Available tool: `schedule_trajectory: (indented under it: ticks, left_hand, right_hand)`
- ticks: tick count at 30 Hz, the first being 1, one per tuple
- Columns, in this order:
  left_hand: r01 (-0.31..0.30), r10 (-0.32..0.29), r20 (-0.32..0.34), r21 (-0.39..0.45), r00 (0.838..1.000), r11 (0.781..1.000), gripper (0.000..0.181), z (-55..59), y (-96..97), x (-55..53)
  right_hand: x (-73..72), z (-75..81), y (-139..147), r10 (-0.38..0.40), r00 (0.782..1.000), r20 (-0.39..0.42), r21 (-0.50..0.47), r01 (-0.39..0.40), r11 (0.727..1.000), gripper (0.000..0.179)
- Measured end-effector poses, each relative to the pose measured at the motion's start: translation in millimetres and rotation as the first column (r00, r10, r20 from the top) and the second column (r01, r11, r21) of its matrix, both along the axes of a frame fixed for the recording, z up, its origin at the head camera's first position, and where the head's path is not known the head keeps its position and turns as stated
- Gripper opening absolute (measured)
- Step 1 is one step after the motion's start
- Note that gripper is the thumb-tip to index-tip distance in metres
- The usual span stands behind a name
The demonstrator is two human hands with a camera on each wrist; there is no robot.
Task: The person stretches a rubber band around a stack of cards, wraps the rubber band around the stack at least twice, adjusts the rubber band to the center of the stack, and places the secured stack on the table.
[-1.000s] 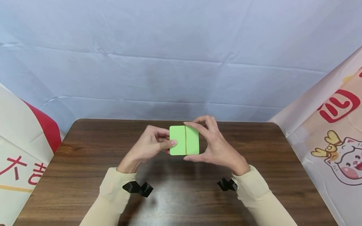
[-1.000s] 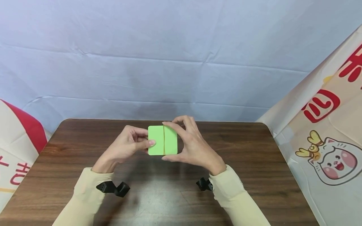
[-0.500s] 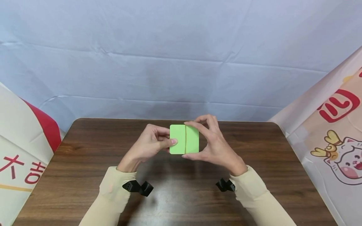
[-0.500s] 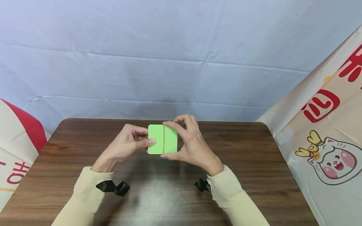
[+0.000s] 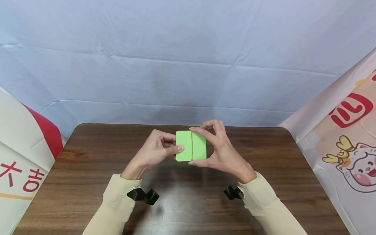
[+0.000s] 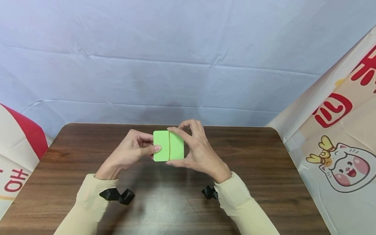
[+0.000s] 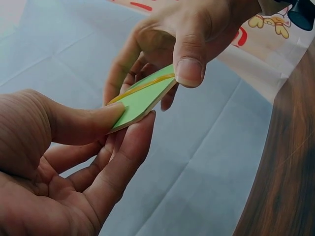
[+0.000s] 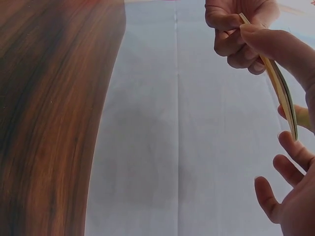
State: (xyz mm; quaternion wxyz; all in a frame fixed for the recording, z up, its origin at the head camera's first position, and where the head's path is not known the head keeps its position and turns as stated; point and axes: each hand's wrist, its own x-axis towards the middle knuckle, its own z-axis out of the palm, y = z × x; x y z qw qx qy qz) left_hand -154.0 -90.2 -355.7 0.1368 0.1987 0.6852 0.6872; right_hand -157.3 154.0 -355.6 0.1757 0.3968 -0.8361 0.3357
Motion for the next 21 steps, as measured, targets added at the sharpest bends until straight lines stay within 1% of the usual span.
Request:
schedule_trajectory:
  ticks: [7,10,14,17,21]
  left_hand:
    - [0.009,-0.009,-0.009,0.001,1.0,1.0,0.019,-0.7,0.4,0.6]
    - [0.009,-0.009,-0.033,-0.02,0.999,1.0,0.018,-0.8,0.8,0.5]
    - [-0.012,0.01,-0.063,-0.041,0.998,0.999,0.018,-0.2,1.9,0.5]
    - [-0.032,0.03,-0.055,-0.031,0.998,0.999,0.02,0.4,2.4,1.3]
    - [-0.041,0.041,-0.022,-0.007,0.999,0.999,0.02,0.5,2.2,2.7]
  right_hand:
    - [0.1,-0.7,0.5,0.014,1.0,0.012,0.005,-0.015,1.0,0.093]
    - [0.6,-0.3,-0.8,0.017,1.0,0.014,0.026,-0.018,0.999,0.093]
    - [1.2,0.5,-2.1,-0.004,1.0,-0.002,0.049,0.004,0.999,0.093]
    - [1.5,1.3,-1.8,-0.03,0.999,-0.02,0.039,0.031,0.999,0.094]
    - [1.5,1.1,-0.6,-0.048,0.998,-0.027,0.026,0.049,0.998,0.093]
